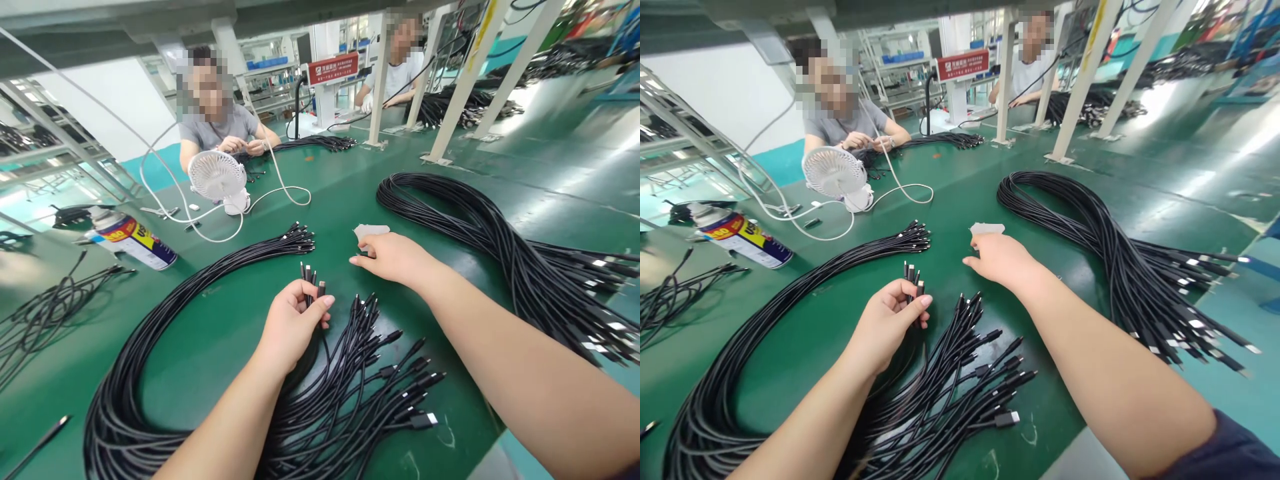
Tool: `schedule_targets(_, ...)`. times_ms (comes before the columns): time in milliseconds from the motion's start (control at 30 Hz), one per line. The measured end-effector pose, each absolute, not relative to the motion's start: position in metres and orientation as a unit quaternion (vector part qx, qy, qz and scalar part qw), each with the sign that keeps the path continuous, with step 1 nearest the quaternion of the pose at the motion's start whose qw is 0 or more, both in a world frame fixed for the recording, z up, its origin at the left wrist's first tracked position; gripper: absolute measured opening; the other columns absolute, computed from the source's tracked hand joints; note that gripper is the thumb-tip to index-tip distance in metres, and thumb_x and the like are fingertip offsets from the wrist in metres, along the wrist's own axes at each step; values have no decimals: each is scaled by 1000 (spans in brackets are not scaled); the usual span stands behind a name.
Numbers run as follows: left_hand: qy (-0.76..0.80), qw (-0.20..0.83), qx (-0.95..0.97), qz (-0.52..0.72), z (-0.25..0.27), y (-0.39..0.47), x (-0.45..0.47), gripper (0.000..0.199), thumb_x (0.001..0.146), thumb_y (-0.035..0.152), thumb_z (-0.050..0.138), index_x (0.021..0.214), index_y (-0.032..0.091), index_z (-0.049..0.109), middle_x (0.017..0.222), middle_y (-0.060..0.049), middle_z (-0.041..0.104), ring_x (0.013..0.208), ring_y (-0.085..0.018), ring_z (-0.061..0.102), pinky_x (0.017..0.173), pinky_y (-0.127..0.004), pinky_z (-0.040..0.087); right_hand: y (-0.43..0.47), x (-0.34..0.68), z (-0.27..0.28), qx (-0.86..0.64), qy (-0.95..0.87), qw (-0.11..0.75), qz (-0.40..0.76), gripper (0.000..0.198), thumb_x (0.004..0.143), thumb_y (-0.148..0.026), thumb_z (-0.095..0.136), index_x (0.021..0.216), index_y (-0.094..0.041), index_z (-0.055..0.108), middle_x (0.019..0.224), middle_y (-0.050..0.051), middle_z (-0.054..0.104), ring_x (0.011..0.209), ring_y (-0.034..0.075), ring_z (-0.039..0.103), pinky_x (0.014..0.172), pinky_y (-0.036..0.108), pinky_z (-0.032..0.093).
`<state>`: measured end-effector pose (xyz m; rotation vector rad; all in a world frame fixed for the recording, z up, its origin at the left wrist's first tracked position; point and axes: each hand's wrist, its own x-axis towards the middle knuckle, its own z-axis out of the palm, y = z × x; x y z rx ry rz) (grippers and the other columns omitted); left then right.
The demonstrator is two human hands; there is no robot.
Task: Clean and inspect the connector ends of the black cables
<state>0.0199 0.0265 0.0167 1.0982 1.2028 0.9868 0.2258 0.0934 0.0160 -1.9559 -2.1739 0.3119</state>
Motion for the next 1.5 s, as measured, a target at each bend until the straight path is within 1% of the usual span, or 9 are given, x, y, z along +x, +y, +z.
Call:
schedule_targets(133, 511, 586, 462, 426, 16, 27, 19, 30, 62, 32, 79, 68, 17, 53, 54, 5, 56, 49, -8, 54, 49, -20, 48, 95, 226, 23, -685, -712, 126, 87, 44, 94, -47, 43, 80, -17, 73, 78, 10, 68, 75, 23, 64, 65, 31, 44)
schedule_targets(233, 507, 587, 464, 428, 15, 27, 19, 30, 63, 32, 79, 69, 17, 53, 54, 5, 57, 49, -8, 55, 49, -20, 49, 101, 230, 15, -690, -701, 168, 64, 28, 93, -31, 48, 99, -15, 71, 106, 14, 66, 96, 23, 62, 80, 32, 45)
schedule_targets(300, 505, 583, 471, 428, 13, 27, 19, 29, 64, 31, 78, 69, 17, 53, 55, 5, 57, 49, -8, 55, 49, -20, 48, 106, 234, 5, -690, -696, 189, 64, 30, 85, -27, 60, 113, -16, 67, 120, 15, 61, 110, 26, 56, 88, 35, 43)
schedule_targets(467, 496, 571, 491, 432, 11, 26, 19, 26, 67, 30, 76, 71, 17, 54, 55, 6, 56, 49, -9, 56, 51, -22, 50, 112, 238, 1, -680, -687, 228, 117, 16, 86, -25, 57, 88, -16, 70, 102, 14, 66, 104, 29, 57, 87, 45, 43)
schedule_targets(667, 483, 555, 513, 443, 10, 27, 18, 27, 66, 30, 76, 68, 17, 52, 52, 6, 55, 44, -8, 52, 47, -21, 45, 84, 205, 25, -518, -739, 327, 279, 31, 94, -35, 47, 81, -17, 68, 93, 6, 68, 92, 18, 62, 82, 30, 47)
schedule_targets(833, 486, 548, 514, 447, 5, 27, 16, 28, 64, 32, 75, 67, 18, 50, 56, 3, 60, 44, -9, 51, 46, -22, 44, 57, 174, 17, -395, -711, 337, 474, 22, 81, -39, 62, 87, -19, 67, 87, 4, 69, 76, 18, 66, 69, 30, 53)
schedule_targets(1000, 514, 512, 534, 434, 3, 21, 17, 24, 67, 30, 71, 66, 20, 50, 56, 3, 61, 47, -10, 53, 46, -22, 42, 53, 173, 11, -372, -625, 339, 596, 28, 75, -43, 70, 70, -19, 56, 65, 0, 64, 61, 15, 61, 62, 30, 52)
schedule_targets(1333, 522, 496, 548, 426, 3, 24, 18, 22, 68, 28, 71, 66, 19, 52, 54, 3, 60, 44, -11, 55, 45, -22, 42, 54, 173, 8, -389, -572, 378, 615, 30, 69, -41, 76, 64, -18, 58, 60, -1, 62, 59, 13, 58, 63, 29, 48)
schedule_targets(1500, 511, 503, 545, 435, 9, 25, 19, 22, 68, 27, 73, 64, 18, 53, 54, 3, 60, 43, -10, 54, 45, -22, 45, 55, 173, 10, -401, -627, 381, 548, 19, 79, -34, 64, 70, -18, 58, 65, -1, 62, 61, 14, 59, 63, 29, 47)
